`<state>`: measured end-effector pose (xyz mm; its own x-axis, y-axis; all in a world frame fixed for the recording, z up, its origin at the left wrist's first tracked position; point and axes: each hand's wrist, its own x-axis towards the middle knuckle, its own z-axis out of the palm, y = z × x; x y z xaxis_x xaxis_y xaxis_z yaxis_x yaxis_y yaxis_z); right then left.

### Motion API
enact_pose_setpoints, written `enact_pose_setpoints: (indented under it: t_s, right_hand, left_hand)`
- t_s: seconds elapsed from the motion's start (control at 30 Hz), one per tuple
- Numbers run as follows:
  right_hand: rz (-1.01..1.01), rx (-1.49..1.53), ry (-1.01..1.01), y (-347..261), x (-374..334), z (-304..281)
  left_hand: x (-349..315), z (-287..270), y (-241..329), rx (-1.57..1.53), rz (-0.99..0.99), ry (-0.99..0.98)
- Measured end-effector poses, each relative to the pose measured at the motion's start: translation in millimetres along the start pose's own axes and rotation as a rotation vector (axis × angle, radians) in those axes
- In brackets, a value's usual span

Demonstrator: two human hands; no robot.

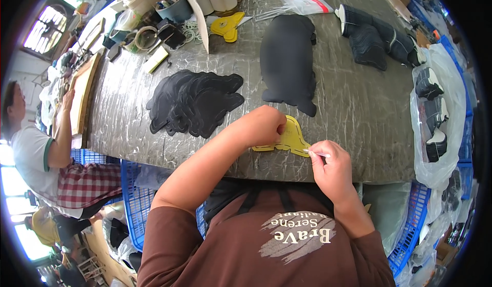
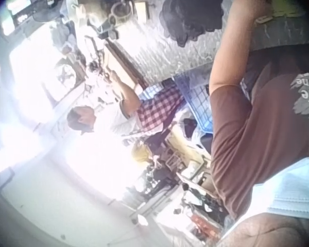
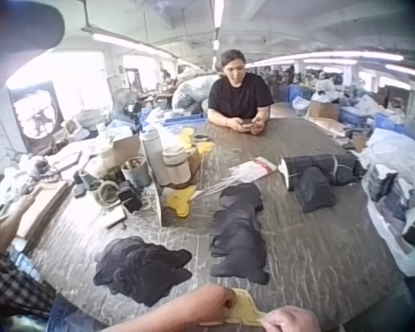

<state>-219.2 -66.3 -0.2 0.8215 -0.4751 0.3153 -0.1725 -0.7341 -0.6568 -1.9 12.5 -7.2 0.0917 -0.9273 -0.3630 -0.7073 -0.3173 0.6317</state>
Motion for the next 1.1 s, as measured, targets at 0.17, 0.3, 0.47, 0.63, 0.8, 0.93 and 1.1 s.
enact_pose_setpoints:
  t_s: [0.17, 0.3, 0.47, 0.63, 0.8, 0.93, 1.1]
  right_hand:
    - [-0.188, 0.279, -0.047, -10.3, 18.3, 31.5]
    - [-0.231, 0.286, -0.051, -12.6, 25.8, 52.9]
    - [-0.266, 0.256, -0.033, -15.5, 25.2, 65.0]
    - [-0.266, 0.230, -0.054, -16.7, 25.4, 64.4]
    - [-0.253, 0.242, -0.112, -23.5, 26.7, 56.3]
    - [-0.152, 0.233, -0.118, -14.0, 23.8, 49.7]
    - [0.013, 0.344, -0.076, -7.2, 20.5, 39.9]
  left_hand:
    - [3.0, -1.8, -2.7, -0.032, 0.044, -0.006]
    - [3.9, -3.5, 1.7, -0.061, -0.002, -0.022]
    - [2.9, -3.6, -1.5, -0.079, -0.010, -0.021]
    - [4.1, -4.9, -1.1, -0.087, -0.026, -0.055]
    - [3.3, -3.9, -2.1, -0.075, 0.006, -0.029]
    - [4.1, -2.8, -2.4, -0.101, 0.027, -0.028]
    - [3.2, -3.6, -0.5, -0.115, -0.016, -0.041]
